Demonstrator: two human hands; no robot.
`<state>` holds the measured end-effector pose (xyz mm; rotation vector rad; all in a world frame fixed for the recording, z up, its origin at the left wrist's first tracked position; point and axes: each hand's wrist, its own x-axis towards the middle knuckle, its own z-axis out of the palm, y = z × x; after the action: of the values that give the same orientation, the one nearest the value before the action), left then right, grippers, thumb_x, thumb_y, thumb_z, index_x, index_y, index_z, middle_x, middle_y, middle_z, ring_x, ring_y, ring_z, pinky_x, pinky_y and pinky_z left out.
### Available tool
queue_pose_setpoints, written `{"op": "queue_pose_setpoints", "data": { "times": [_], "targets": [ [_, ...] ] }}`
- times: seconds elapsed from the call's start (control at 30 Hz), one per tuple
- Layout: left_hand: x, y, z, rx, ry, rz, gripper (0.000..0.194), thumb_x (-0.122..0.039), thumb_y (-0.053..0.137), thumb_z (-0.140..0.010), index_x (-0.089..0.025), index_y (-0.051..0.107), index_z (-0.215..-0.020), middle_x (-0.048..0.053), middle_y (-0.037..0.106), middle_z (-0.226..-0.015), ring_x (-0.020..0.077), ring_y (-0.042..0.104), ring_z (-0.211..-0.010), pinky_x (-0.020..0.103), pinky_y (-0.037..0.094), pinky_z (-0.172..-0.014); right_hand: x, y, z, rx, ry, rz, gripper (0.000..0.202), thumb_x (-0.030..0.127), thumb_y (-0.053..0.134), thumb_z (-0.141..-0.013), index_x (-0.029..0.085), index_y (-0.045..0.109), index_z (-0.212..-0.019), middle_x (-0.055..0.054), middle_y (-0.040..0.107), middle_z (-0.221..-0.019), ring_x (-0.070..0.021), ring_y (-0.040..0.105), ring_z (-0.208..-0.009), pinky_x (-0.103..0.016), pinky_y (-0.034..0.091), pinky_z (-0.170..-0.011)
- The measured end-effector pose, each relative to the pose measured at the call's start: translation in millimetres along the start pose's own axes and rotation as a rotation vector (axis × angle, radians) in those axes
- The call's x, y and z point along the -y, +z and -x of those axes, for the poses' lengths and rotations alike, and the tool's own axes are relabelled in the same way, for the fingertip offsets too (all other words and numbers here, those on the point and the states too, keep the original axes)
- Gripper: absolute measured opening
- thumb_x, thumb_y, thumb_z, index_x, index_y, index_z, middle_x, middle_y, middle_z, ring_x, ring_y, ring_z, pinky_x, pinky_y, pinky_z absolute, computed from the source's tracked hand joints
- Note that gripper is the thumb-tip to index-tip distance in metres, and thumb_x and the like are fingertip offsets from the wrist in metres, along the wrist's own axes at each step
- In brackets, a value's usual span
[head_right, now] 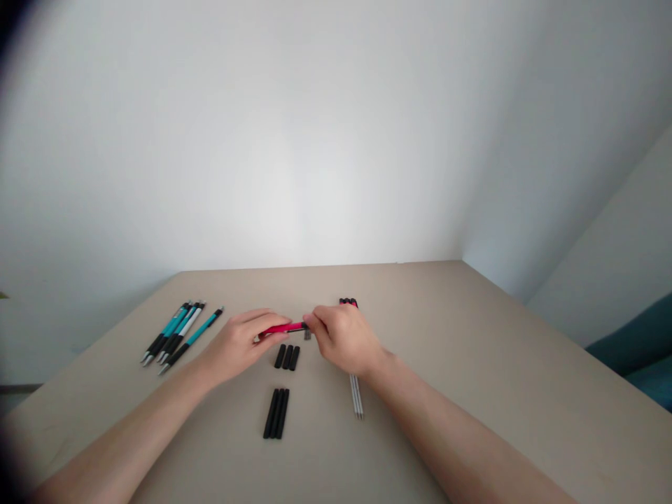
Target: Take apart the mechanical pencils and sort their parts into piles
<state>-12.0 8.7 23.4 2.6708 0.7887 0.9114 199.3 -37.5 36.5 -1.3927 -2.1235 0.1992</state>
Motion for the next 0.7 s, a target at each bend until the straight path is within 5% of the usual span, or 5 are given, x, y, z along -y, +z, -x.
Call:
{"op": "queue_pose_setpoints", "data": {
  "times": [0.33, 0.53, 0.7],
  "targets": [
    [10, -2.6, 1, -0.192, -0.145, -0.104, 0.015, -0.032, 0.055, -0.087, -0.02, 0.064, -0.09, 0.001, 0.065, -0.077, 0.0111, 0.057, -0.065, 0.02, 0.044, -0.061, -22, -4, -2, -0.226, 0.282, -0.039, 0.045, 0.04, 0.034, -0.092, 0.019, 0.039, -0.053, 0.003, 0.039, -0.047, -0.0094, 0.033, -0.046, -0.023, 0.023, -0.049],
    [12, -2.0, 1, -0.272, -0.136, -0.064, 0.016, -0.033, 0.056, -0.086, -0.018, 0.063, -0.087, 0.001, 0.063, -0.074, 0.0103, 0.054, -0.061, 0.02, 0.043, -0.059, -23, 2, -3, -0.098, 0.361, -0.382, 0.049, 0.052, 0.032, -0.091, 0.017, 0.053, -0.064, 0.003, 0.045, -0.05, -0.0096, 0.039, -0.047, -0.021, 0.028, -0.047],
    [14, 0.1, 2, -0.304, -0.108, -0.058, 0.019, -0.035, 0.06, -0.084, -0.017, 0.064, -0.085, 0.0, 0.062, -0.07, 0.0092, 0.05, -0.057, 0.02, 0.04, -0.055, -26, 6, -4, -0.117, 0.361, -0.402, 0.047, 0.053, 0.04, -0.086, 0.016, 0.053, -0.061, 0.003, 0.045, -0.048, -0.0097, 0.038, -0.045, -0.022, 0.028, -0.046]
  ]
}}
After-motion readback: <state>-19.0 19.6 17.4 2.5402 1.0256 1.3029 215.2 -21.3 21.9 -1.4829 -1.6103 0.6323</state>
